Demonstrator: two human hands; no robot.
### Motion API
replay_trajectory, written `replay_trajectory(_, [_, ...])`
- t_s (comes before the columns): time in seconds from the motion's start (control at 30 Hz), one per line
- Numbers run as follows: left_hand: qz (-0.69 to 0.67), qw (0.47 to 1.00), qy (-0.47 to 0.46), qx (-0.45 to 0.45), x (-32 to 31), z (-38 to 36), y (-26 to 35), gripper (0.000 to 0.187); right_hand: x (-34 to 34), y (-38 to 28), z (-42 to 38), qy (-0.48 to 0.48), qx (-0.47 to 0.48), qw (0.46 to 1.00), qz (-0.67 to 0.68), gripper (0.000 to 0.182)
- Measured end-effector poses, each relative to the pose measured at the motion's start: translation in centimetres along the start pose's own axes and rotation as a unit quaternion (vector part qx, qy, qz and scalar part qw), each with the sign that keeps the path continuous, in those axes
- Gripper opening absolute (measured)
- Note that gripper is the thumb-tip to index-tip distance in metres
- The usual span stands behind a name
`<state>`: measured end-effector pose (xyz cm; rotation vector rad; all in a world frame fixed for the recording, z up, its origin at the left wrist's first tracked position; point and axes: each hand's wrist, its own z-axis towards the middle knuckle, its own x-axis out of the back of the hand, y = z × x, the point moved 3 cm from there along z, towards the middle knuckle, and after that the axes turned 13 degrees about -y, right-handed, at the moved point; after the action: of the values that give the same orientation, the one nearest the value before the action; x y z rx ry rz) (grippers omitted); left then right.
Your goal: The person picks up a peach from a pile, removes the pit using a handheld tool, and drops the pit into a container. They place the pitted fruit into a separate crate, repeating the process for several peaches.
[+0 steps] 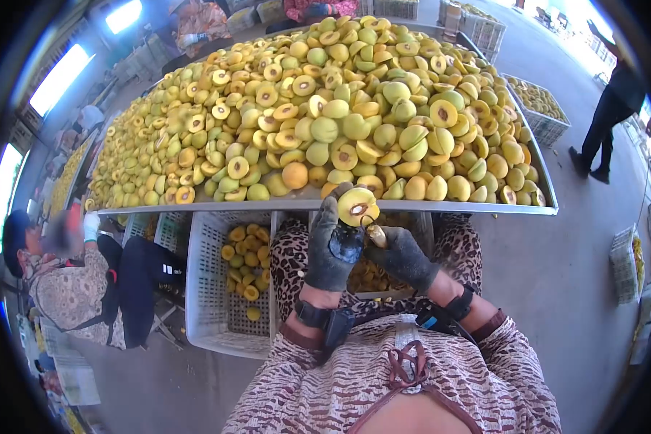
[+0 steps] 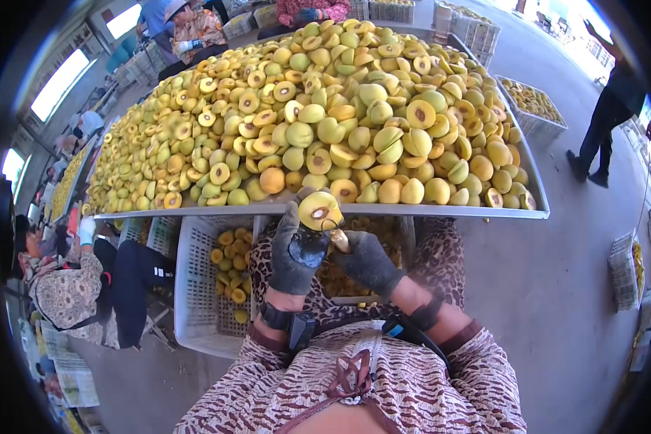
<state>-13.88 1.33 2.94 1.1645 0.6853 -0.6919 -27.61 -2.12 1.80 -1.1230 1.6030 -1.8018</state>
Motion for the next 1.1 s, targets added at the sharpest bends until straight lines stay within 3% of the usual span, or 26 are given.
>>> replay_trajectory(0.07, [0.0, 1.0, -0.003, 0.004, 0.2, -0.3, 0.3, 0.046, -0.1, -0.4, 0.6, 0.003, -0.005, 0.999, -0.032, 0.013])
replay_trajectory(0.13, [-0.004, 1.0, -0.008, 0.014, 0.0, -0.5, 0.5, 0.046, 0.0, -0.6, 0.8, 0.064, 0.034, 0.997, 0.02, 0.016])
replay_trajectory(0.2, [0.093, 0.996, 0.005, -0.002, -0.9, -0.7, 1.0, 0.044, 0.2, -1.0, 1.1, 0.07, 0.016, 0.996, 0.054, 0.016])
replay_trajectory(0.23, [0.277, 0.96, -0.02, -0.02, -1.2, -0.7, 1.3, 0.042, 0.5, -0.8, 1.3, 0.072, 0.03, 0.997, 0.026, 0.016])
replay_trajectory(0.27, [0.45, 0.891, -0.023, -0.048, -1.5, -0.8, 1.6, 0.041, 0.7, -0.9, 1.5, 0.074, 0.046, 0.996, -0.004, 0.016])
replay_trajectory(0.43, [0.175, 0.983, -0.012, -0.053, -1.9, -0.4, 1.5, 0.031, 0.2, -0.3, 1.6, 0.085, 0.045, 0.995, 0.033, 0.015])
replay_trajectory(0.47, [0.175, 0.983, -0.012, -0.051, -1.7, -0.5, 1.5, 0.031, 0.0, 0.1, 1.6, 0.06, 0.019, 0.997, 0.05, 0.014])
replay_trajectory(0.5, [0.405, 0.909, -0.026, -0.098, -1.9, -0.6, 1.9, 0.031, -0.1, 0.3, 1.6, 0.034, -0.007, 0.997, 0.066, 0.014])
replay_trajectory(0.57, [0.609, 0.78, -0.038, -0.138, -2.5, -0.7, 2.0, 0.03, -0.3, 0.2, 1.6, 0.034, -0.004, 0.997, 0.065, 0.014])
replay_trajectory(0.6, [0.532, 0.838, -0.034, -0.115, -2.4, -0.7, 1.8, 0.031, -0.4, 0.2, 1.6, 0.033, 0.001, 0.997, 0.065, 0.014])
replay_trajectory(0.67, [0.451, 0.888, -0.029, -0.088, -1.8, -0.7, 1.2, 0.034, -0.7, 0.3, 1.6, 0.03, -0.002, 0.998, 0.054, 0.013])
replay_trajectory(0.73, [0.147, 0.986, -0.006, -0.074, -0.2, -0.1, 0.1, 0.034, -0.7, 0.2, 2.0, 0.028, -0.001, 0.999, 0.041, 0.013])
replay_trajectory(0.8, [0.132, 0.988, -0.005, -0.076, 0.4, -0.1, -0.3, 0.034, -0.5, -0.3, 2.3, 0.137, 0.072, 0.983, -0.1, 0.012])
replay_trajectory(0.93, [0.095, 0.992, 0.002, -0.086, 0.4, 0.1, -0.4, 0.035, -0.8, 1.0, 2.5, 0.096, 0.075, 0.993, 0.007, 0.014])
replay_trajectory(1.0, [0.068, 0.995, 0.014, -0.076, 1.1, -0.1, -1.1, 0.035, -0.3, 1.0, 2.6, 0.143, 0.058, 0.972, -0.178, 0.019])
replay_trajectory(1.03, [0.042, 0.996, 0.025, -0.068, 1.1, 0.0, -1.2, 0.035, -0.3, 1.1, 2.6, 0.143, 0.057, 0.972, -0.178, 0.019])
replay_trajectory(1.1, [0.074, 0.994, 0.038, -0.076, 1.1, 0.2, -1.3, 0.036, -0.6, 1.3, 2.6, 0.102, 0.099, 0.989, -0.03, 0.02])
